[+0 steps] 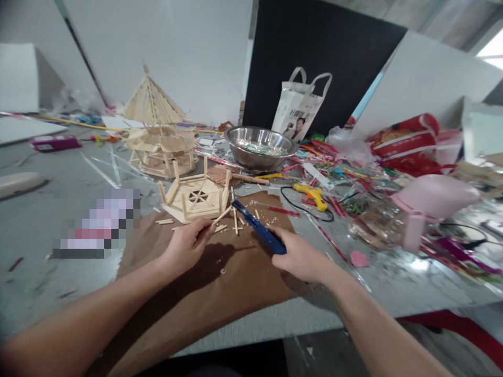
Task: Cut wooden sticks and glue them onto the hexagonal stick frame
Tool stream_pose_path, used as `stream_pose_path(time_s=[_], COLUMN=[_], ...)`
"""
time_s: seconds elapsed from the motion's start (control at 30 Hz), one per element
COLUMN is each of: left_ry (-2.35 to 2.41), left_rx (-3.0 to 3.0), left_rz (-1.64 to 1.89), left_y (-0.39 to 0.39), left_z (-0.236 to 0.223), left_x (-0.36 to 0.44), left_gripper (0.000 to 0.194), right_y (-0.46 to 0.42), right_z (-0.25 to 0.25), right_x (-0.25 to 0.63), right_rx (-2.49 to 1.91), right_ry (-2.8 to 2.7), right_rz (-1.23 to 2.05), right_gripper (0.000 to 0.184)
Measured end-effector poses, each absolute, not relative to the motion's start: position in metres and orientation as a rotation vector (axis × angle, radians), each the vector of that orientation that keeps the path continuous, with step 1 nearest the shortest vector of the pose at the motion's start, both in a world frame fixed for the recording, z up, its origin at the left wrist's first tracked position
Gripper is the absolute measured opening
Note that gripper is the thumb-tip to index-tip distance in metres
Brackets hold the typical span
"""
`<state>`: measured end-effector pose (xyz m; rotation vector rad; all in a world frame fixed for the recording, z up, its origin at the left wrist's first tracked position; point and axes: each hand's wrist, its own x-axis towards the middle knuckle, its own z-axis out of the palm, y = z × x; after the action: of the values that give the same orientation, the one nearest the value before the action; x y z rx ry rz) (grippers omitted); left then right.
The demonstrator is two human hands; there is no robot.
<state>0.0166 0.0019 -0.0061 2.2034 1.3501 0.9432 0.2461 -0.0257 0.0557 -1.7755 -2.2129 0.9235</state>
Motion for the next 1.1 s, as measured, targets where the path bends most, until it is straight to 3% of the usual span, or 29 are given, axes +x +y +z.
stream_pose_path(time_s=[0.17,0.3,1.1], left_ry=[1.35,1.337,1.334], left_rx=[2.207,2.225,2.299], left_rz=[0.975,0.987,0.829], left_y=[-0.001,-0.002,-0.005], left_z=[0.0,0.004,0.009], left_x=[0.017,0.017,0.018], left_gripper=[0.026,0.025,0.027], right_y=[-0.033,-0.035,-0.039], right_z=[0.059,0.061,0.054], right_x=[0.237,0.234,0.224], right_rx=[-1.607,-1.614,-1.602], right_ry=[-1.964,-1.77,-1.881], right_rz=[1.456,1.672,1.588], right_gripper=[0.041,0.038,0.028])
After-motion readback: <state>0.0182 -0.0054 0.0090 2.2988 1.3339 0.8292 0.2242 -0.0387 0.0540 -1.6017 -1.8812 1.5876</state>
